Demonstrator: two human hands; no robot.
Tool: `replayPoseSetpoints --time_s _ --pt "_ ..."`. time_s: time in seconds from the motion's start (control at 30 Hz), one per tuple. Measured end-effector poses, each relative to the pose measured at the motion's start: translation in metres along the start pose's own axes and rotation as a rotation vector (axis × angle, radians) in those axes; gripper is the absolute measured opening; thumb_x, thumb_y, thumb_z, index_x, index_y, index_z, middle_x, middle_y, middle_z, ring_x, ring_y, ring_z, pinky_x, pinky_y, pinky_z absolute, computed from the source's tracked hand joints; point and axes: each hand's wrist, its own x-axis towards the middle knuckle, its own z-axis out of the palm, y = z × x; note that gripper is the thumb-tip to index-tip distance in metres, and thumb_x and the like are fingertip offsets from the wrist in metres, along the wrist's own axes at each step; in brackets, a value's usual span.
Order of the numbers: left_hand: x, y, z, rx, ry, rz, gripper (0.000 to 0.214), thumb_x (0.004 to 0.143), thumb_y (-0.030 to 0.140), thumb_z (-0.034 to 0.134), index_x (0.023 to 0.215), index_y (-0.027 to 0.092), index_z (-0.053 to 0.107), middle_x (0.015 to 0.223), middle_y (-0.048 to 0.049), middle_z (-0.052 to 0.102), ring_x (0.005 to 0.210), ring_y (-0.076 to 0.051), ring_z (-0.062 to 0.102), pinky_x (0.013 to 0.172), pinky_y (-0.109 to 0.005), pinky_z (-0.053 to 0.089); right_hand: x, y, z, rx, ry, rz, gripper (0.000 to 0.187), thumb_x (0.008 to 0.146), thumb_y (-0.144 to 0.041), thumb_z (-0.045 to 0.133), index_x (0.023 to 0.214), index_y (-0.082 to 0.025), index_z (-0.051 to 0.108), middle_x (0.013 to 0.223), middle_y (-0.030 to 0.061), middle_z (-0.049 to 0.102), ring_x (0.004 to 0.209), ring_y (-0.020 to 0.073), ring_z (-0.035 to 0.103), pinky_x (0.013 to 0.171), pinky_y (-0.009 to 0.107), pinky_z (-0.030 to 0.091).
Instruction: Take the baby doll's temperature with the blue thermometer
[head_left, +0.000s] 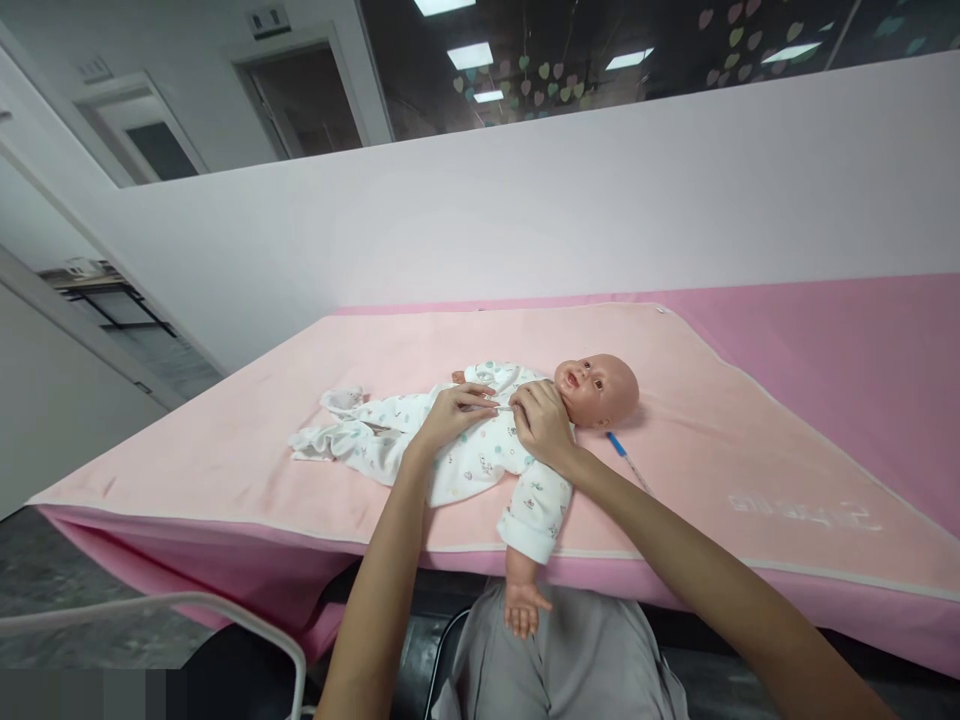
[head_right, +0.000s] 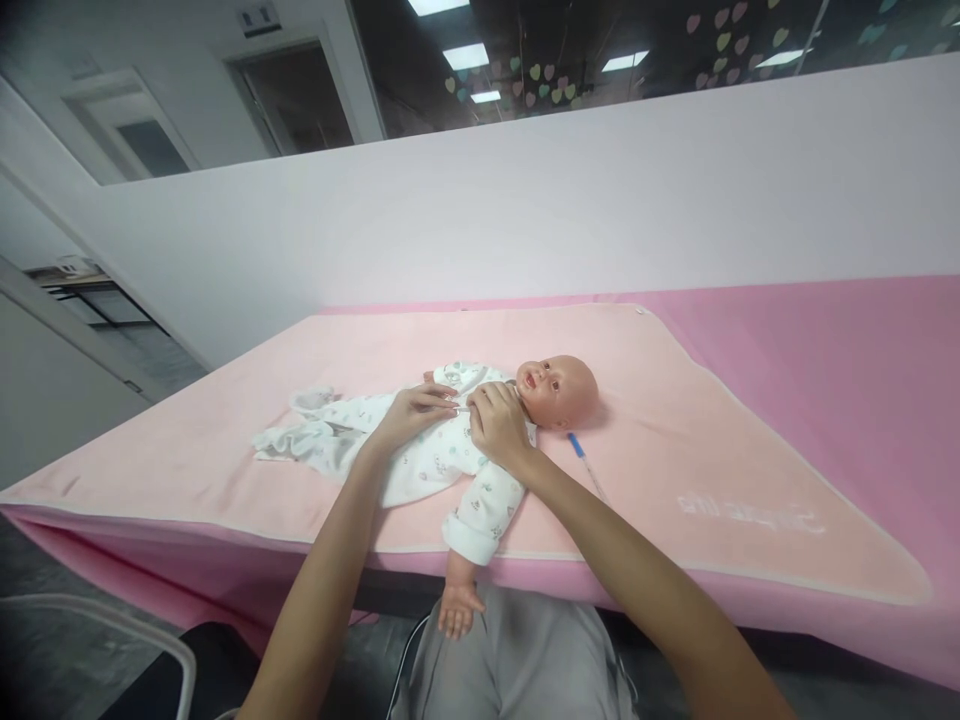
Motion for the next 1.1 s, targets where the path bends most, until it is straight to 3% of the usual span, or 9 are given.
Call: replayPoseSetpoints --time_s 0.27,0.47,0.8,0.97,1.1 --pt "-0.0017 0.0024 -0.0044 -0.018 -0.137 0.002 0.027 0.063 0.037 0.070 0.085 0.021 0.073 0.116 -0.0082 0.061 0.110 -0.025 0.053 0.089 -0.035 0.045 -0.0006 0.0014 0.0005 0.007 -0.005 0.012 0.012 0.080 -0.011 0.043 0.079 -0.019 0.052 0.083 0.0050 0.056 0.081 0.0197 0.046 0.076 0.034 0.034" --pt "-0.0019 0.0033 -0.0043 -0.094 -0.103 -0.004 0.019 0.062 0.033 0.071 0.077 0.021 0.073 0.111 -0.0077 0.062 0.108 -0.024 0.053 0.092 -0.036 0.043 -0.0013 0.0018 0.0006 -0.001 -0.013 0.009 0.012 0.081 -0.012 0.043 0.079 -0.019 0.053 0.083 0.0052 0.056 0.081 0.0196 0.047 0.076 0.034 0.034" --pt "-0.0006 0.0017 -0.0057 -0.121 -0.155 0.041 0.019 0.064 0.034 0.071 0.074 0.018 0.070 0.105 -0.0092 0.063 0.101 -0.021 0.055 0.091 -0.035 0.042 -0.0001 -0.0003 -0.0013 0.006 -0.018 -0.014 0.012 0.080 -0.012 0.044 0.080 -0.019 0.054 0.083 0.0050 0.056 0.081 0.0190 0.046 0.077 0.033 0.034" --pt "-0.0016 0.0050 -0.0069 -0.101 -0.193 0.042 0.021 0.065 0.036 0.069 0.076 0.018 0.070 0.103 -0.0098 0.064 0.101 -0.022 0.056 0.089 -0.034 0.043 0.0001 -0.0022 -0.0042 0.028 -0.028 -0.029 0.014 0.076 -0.009 0.044 0.077 -0.019 0.053 0.081 0.0050 0.055 0.079 0.0184 0.047 0.076 0.032 0.035" --pt "-0.0016 0.0051 -0.0066 -0.081 -0.152 0.010 0.024 0.071 0.037 0.064 0.083 0.016 0.067 0.097 -0.0081 0.065 0.094 -0.019 0.057 0.086 -0.031 0.043 0.0000 -0.0022 -0.0045 0.036 -0.026 -0.058 0.013 0.075 -0.009 0.044 0.077 -0.019 0.053 0.082 0.0050 0.055 0.080 0.0185 0.048 0.076 0.033 0.035"
